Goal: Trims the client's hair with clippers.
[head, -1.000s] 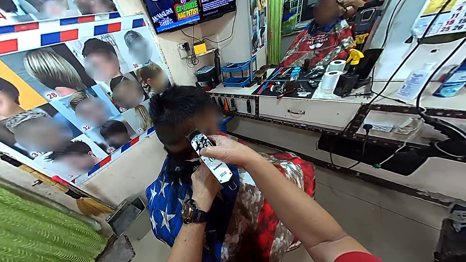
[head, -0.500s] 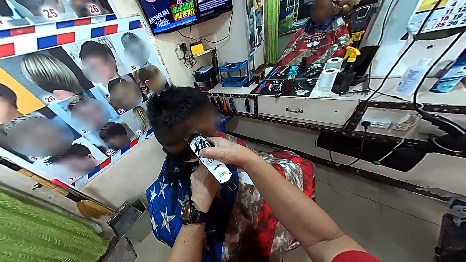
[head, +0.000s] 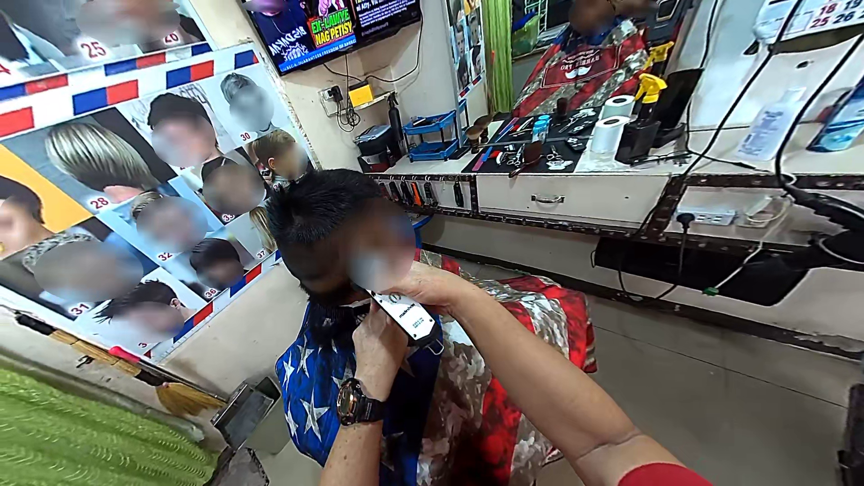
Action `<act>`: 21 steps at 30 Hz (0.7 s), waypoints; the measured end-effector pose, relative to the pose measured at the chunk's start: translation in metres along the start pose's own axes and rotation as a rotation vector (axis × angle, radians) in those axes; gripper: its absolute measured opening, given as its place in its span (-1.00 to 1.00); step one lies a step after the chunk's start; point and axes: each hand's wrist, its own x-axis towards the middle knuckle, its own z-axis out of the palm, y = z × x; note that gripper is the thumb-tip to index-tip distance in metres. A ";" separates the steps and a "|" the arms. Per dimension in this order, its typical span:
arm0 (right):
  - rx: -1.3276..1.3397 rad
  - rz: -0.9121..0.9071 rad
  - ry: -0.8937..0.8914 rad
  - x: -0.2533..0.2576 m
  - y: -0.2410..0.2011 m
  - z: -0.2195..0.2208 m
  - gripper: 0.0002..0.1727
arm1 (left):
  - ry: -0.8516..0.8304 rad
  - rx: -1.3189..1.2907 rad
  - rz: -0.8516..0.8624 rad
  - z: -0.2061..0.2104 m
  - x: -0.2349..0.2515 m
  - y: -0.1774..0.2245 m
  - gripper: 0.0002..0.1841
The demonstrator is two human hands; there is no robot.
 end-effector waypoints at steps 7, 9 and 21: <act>0.135 -0.023 -0.039 -0.004 -0.005 -0.005 -0.76 | -0.089 0.072 -0.067 0.000 0.005 0.004 -0.62; 0.135 -0.019 -0.053 -0.004 -0.004 -0.007 -0.77 | -0.105 0.080 -0.087 -0.002 0.006 0.006 -0.62; 0.290 -0.068 -0.100 0.003 0.004 -0.022 -0.69 | -0.153 0.129 -0.104 -0.002 0.009 0.009 -0.51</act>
